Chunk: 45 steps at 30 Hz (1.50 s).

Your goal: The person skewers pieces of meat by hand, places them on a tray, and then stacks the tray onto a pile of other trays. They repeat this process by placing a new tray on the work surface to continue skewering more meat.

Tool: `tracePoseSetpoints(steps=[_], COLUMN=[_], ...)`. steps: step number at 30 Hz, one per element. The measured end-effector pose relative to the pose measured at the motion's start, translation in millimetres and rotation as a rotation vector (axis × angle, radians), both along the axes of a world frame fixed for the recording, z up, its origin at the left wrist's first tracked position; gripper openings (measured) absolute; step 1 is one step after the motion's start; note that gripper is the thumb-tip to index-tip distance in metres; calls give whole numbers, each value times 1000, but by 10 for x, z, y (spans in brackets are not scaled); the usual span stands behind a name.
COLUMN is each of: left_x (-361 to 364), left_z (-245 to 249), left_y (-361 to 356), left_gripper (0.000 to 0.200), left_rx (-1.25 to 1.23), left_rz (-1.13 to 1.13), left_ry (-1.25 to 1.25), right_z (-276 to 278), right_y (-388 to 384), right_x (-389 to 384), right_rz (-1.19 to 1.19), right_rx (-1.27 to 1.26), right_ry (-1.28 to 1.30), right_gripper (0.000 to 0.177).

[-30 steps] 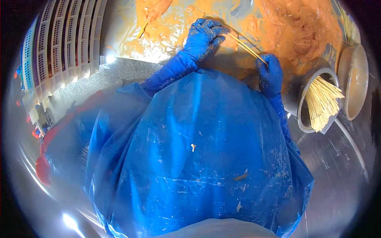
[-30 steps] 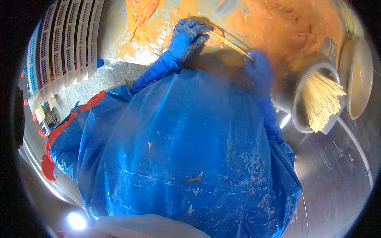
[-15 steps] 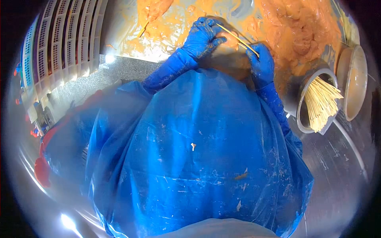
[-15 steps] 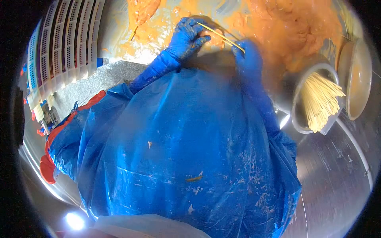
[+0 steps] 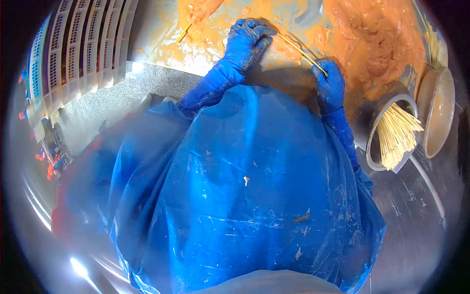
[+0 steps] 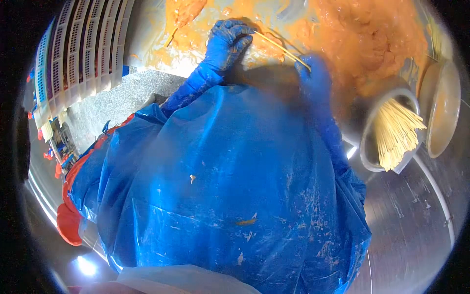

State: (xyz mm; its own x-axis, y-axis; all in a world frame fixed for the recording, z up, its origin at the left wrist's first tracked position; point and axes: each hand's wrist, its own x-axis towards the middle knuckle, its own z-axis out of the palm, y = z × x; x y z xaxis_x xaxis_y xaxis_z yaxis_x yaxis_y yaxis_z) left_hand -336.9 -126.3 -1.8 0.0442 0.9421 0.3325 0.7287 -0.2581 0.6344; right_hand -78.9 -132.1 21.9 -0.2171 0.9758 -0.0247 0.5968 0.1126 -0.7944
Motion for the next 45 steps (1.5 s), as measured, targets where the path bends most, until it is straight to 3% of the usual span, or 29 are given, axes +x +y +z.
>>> tracePoseSetpoints(steps=[24, 27, 29, 33, 35, 40, 43, 45], left_x=[48, 35, 91, 254, 279, 316, 347, 389], left_z=[11, 65, 158, 73, 98, 139, 58, 44], left_y=[22, 49, -15, -110, -108, -93, -76, -68], left_gripper=[20, 35, 53, 73, 74, 77, 75, 74], left_rx=[-87, 16, 111, -18, -42, -101, -64, 95], left_rz=[-25, -31, -67, -298, -323, -385, -419, -555], left_ry=[126, 81, 237, 286, 254, 291, 271, 330], right_z=[-90, -57, 207, 137, 34, -24, -133, -166], right_y=[147, 168, 62, -69, -59, -45, -33, -19], right_x=[-305, -114, 6, 94, 101, 63, 112, 121], right_rz=[11, 43, -163, -231, -81, -92, -48, -52], right_rx=[-98, 53, -445, -579, -484, -481, -465, -481], right_ry=[57, 74, 194, 344, 282, 282, 321, 344], right_gripper=[9, 15, 19, 19, 19, 17, 16, 16])
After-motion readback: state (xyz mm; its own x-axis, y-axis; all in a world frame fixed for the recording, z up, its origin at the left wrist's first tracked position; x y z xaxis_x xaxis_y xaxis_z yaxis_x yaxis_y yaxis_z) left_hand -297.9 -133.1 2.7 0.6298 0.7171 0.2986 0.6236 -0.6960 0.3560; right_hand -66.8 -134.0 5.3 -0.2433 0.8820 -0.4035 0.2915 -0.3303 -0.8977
